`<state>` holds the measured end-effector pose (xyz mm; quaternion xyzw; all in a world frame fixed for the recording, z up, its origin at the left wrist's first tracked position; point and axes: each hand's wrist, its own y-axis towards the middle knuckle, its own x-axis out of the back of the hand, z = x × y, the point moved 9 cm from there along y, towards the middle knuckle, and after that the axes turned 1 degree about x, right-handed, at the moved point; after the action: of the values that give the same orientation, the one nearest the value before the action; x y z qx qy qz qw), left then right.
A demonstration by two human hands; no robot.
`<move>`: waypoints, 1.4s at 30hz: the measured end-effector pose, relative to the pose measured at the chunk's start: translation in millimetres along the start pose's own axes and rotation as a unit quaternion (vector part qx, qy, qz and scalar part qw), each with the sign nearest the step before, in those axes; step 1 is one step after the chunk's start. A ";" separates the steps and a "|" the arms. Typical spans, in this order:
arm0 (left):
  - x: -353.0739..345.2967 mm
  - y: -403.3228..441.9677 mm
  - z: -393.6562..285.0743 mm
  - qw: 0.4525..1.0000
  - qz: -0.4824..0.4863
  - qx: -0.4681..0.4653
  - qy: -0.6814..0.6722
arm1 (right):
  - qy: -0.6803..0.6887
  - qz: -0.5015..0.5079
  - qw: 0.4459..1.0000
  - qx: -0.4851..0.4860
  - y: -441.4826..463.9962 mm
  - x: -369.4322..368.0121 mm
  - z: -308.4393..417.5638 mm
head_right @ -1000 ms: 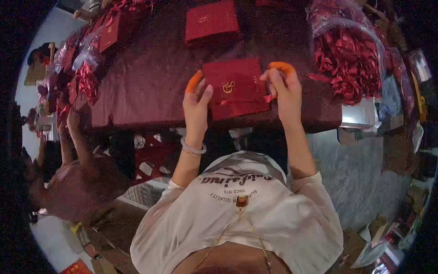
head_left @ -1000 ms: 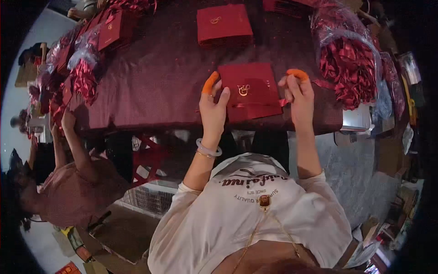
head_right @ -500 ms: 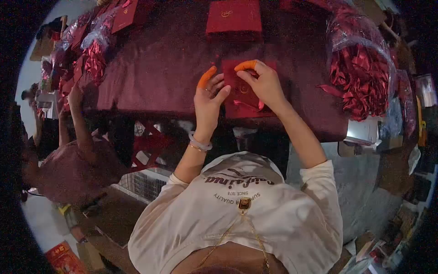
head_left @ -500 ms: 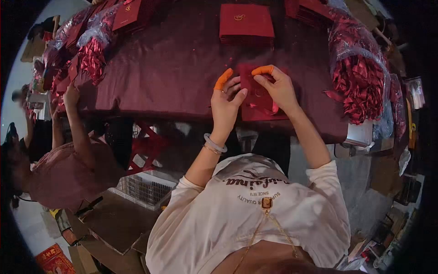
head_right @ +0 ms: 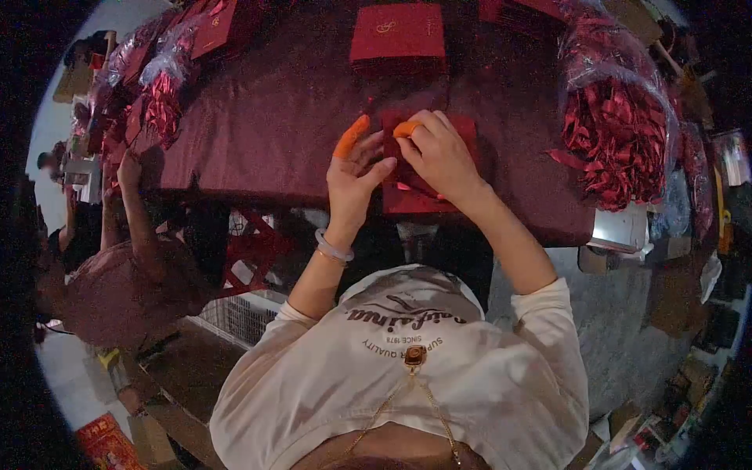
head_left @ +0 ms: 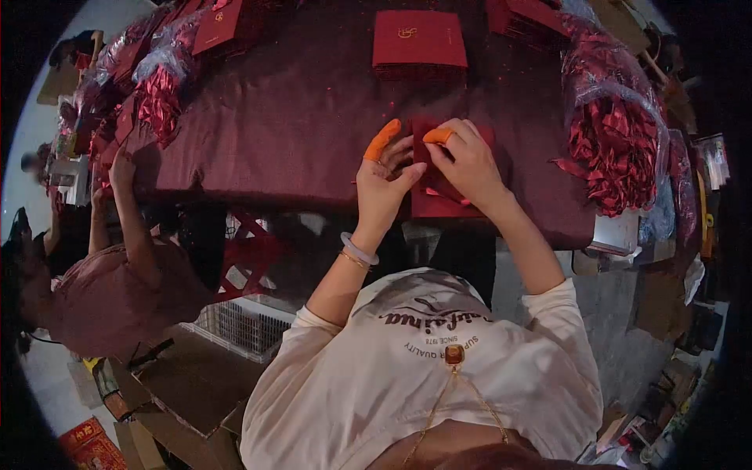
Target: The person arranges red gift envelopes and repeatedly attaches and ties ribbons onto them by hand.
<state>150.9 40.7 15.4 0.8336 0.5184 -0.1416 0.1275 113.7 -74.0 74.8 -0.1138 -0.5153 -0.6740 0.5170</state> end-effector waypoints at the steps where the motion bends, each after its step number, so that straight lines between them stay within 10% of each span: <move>1: -0.7 0.2 4.5 1.000 0.007 0.016 -0.009 | 0.001 -0.002 1.000 0.000 0.2 1.2 1.6; 5: 0.2 0.4 1.8 1.000 -0.002 0.014 -0.016 | -0.089 0.038 0.994 0.047 7.5 -0.7 17.7; 7: -1.6 -0.5 -1.8 1.000 -0.003 0.011 -0.009 | 0.085 0.040 0.986 -0.140 10.7 -0.1 -13.2; 14: 4.7 4.6 4.1 0.999 0.012 0.042 0.021 | 0.277 0.045 0.938 -0.205 -8.0 -23.9 -46.0; 17: -5.4 11.2 -29.8 0.933 -0.013 -0.093 0.346 | 0.410 0.034 0.872 -0.264 -16.0 -32.8 -55.2; 21: -14.2 26.0 -39.4 0.864 -0.050 -0.189 0.465 | 0.460 0.029 0.847 -0.265 -17.4 -33.1 -59.5; 23: -10.4 33.3 -36.9 0.833 -0.034 -0.212 0.510 | 0.602 -0.005 0.747 -0.281 -20.2 -34.5 -62.7; 29: -6.1 51.6 -38.6 0.834 0.103 -0.056 0.539 | 0.511 0.019 0.822 -0.249 -16.8 -27.7 -54.1; 37: 88.5 35.3 -64.3 0.901 0.033 0.004 0.432 | 0.476 0.032 0.841 -0.256 -17.0 -34.3 -60.5; 42: 80.6 -3.1 -88.9 0.726 -0.132 -0.200 0.645 | 0.498 0.020 0.824 -0.269 -19.0 -39.3 -63.1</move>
<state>191.4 140.7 67.9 0.6024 0.5967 0.5218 -0.0934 139.4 -103.7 8.9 0.0917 0.0165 -0.7404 0.6657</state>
